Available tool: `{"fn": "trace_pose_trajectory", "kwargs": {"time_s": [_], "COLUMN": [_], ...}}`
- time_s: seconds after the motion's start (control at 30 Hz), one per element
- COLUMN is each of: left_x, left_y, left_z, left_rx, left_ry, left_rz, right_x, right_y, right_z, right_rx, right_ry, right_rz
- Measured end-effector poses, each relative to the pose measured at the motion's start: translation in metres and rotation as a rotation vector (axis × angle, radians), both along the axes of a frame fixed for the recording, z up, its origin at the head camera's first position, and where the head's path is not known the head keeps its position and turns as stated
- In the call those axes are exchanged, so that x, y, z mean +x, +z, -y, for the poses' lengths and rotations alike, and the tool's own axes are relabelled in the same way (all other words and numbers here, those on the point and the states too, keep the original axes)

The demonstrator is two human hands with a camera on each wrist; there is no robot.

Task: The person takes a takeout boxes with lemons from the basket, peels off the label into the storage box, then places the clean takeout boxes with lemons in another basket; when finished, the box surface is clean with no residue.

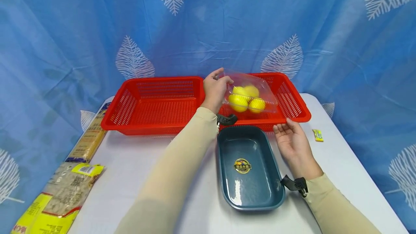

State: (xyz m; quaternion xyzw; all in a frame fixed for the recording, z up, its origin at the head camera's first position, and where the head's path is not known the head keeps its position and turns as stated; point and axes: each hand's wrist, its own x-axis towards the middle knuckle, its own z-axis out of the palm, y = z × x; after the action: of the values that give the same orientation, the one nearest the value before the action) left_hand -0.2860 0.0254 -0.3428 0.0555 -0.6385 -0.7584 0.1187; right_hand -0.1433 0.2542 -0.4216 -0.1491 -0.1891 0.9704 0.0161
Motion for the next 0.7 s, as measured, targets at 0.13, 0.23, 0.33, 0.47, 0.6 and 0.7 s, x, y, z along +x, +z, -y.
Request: {"fn": "trace_pose_trajectory", "kwargs": {"time_s": [0.13,0.23,0.33,0.47,0.6,0.7], "left_x": [-0.001,-0.001,-0.001,-0.001,-0.003,-0.005], "left_y": [-0.006,-0.01,-0.014,-0.017,-0.02,-0.022], "left_z": [-0.003,-0.003,-0.004,-0.005,-0.002,0.0], "left_rx": [-0.01,-0.007,-0.02,-0.033,-0.028,-0.067], "left_ry": [-0.003,-0.017,-0.024,-0.033,-0.068,-0.117], "left_rz": [0.01,0.012,0.025,0.031,0.028,0.06], "right_x": [0.001,0.001,0.0,-0.001,-0.002,-0.001], "right_y": [0.0,0.0,-0.001,-0.002,-0.002,-0.002], "right_z": [0.0,0.0,-0.001,-0.001,-0.001,-0.001], "right_rx": [-0.008,-0.001,0.007,0.006,0.012,0.015], "right_ry": [-0.007,-0.008,-0.007,-0.005,-0.004,-0.001], "right_rz": [0.013,0.011,0.003,0.001,0.001,-0.004]}}
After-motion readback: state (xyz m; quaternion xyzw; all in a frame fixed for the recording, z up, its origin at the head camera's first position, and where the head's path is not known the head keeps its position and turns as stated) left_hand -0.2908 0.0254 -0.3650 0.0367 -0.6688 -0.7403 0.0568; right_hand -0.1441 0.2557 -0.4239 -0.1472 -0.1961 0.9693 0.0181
